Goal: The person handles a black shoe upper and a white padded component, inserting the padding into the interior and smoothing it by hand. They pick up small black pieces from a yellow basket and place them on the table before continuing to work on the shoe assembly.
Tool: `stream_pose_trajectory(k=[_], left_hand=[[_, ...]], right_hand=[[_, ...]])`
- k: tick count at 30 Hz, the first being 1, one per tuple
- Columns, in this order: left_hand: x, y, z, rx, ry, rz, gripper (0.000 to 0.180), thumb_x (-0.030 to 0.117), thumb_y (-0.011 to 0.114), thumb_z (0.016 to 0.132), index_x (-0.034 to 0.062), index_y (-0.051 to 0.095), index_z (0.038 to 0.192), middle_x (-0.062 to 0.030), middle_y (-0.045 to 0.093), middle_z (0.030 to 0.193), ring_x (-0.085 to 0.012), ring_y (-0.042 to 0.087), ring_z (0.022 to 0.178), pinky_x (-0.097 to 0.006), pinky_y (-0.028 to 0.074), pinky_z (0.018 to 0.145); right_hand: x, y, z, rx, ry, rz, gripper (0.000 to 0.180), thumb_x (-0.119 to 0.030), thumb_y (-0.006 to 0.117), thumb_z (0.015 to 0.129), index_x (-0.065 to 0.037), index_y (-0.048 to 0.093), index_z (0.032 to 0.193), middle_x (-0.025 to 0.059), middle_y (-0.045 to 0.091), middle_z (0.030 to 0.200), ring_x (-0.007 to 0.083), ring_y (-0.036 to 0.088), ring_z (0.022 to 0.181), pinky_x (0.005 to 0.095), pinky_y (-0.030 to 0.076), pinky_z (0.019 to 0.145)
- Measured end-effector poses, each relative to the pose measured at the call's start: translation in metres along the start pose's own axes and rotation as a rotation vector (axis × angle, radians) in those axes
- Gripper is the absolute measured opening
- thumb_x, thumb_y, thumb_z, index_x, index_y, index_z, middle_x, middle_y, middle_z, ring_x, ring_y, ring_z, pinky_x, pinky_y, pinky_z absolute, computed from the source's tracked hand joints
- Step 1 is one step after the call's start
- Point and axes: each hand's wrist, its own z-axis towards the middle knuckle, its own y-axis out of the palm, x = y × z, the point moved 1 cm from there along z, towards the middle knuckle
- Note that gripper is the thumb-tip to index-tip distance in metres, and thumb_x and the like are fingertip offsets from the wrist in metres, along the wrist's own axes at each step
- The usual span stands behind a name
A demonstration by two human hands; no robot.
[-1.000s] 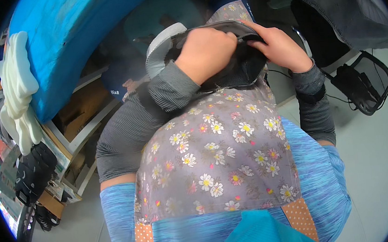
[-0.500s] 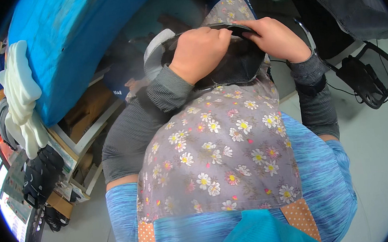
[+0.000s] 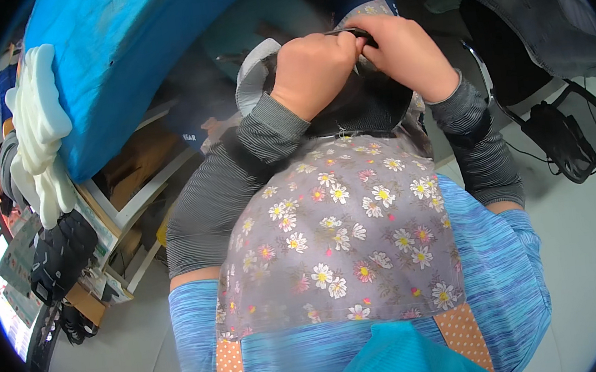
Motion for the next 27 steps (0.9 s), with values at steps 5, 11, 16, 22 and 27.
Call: stream_pose_trajectory(k=[5, 11, 16, 22, 27], left_hand=[[-0.001, -0.008, -0.008, -0.167, -0.219, -0.028, 0.029, 0.031, 0.071, 0.086, 0.0101, 0.063, 0.067, -0.0085, 0.062, 0.059, -0.026, 0.064, 0.056, -0.035, 0.049, 0.049], [-0.007, -0.007, -0.012, -0.129, -0.143, -0.052, 0.025, 0.025, 0.07, 0.086, 0.01, 0.059, 0.069, -0.008, 0.063, 0.062, -0.0259, 0.064, 0.056, -0.037, 0.048, 0.049], [0.001, -0.013, -0.011, -0.111, -0.196, -0.03, 0.027, 0.025, 0.071, 0.086, 0.0095, 0.058, 0.068, -0.0072, 0.062, 0.059, -0.0256, 0.063, 0.053, -0.037, 0.047, 0.047], [0.021, -0.033, -0.011, -0.237, -0.303, -0.104, 0.052, 0.057, 0.072, 0.08, 0.008, 0.061, 0.07, -0.0102, 0.061, 0.058, -0.0289, 0.063, 0.052, -0.037, 0.047, 0.046], [0.028, -0.023, -0.018, -0.287, -0.169, 0.004, 0.033, 0.04, 0.072, 0.084, 0.0099, 0.061, 0.079, -0.0035, 0.061, 0.073, -0.0226, 0.065, 0.07, -0.034, 0.052, 0.059]], right_hand=[[0.009, 0.004, -0.005, -0.028, 0.043, -0.035, 0.019, -0.016, 0.065, 0.089, -0.01, 0.071, 0.106, 0.0138, 0.071, 0.089, 0.0347, 0.068, 0.079, 0.042, 0.055, 0.068], [0.001, -0.011, -0.005, -0.071, -0.032, -0.094, 0.019, -0.022, 0.066, 0.09, -0.011, 0.071, 0.105, 0.0137, 0.07, 0.085, 0.0344, 0.067, 0.077, 0.0414, 0.053, 0.066], [0.003, -0.016, -0.001, -0.207, -0.07, -0.162, 0.019, -0.021, 0.067, 0.09, -0.009, 0.07, 0.106, 0.0141, 0.07, 0.087, 0.0353, 0.067, 0.078, 0.0416, 0.053, 0.067], [0.019, -0.002, -0.008, -0.003, -0.061, 0.145, 0.023, -0.014, 0.065, 0.091, -0.007, 0.068, 0.113, 0.016, 0.07, 0.099, 0.0364, 0.067, 0.09, 0.0389, 0.055, 0.076], [0.018, -0.017, -0.009, -0.118, 0.038, 0.084, 0.026, -0.014, 0.065, 0.091, -0.011, 0.069, 0.117, 0.0134, 0.07, 0.103, 0.0346, 0.068, 0.091, 0.0375, 0.055, 0.077]])
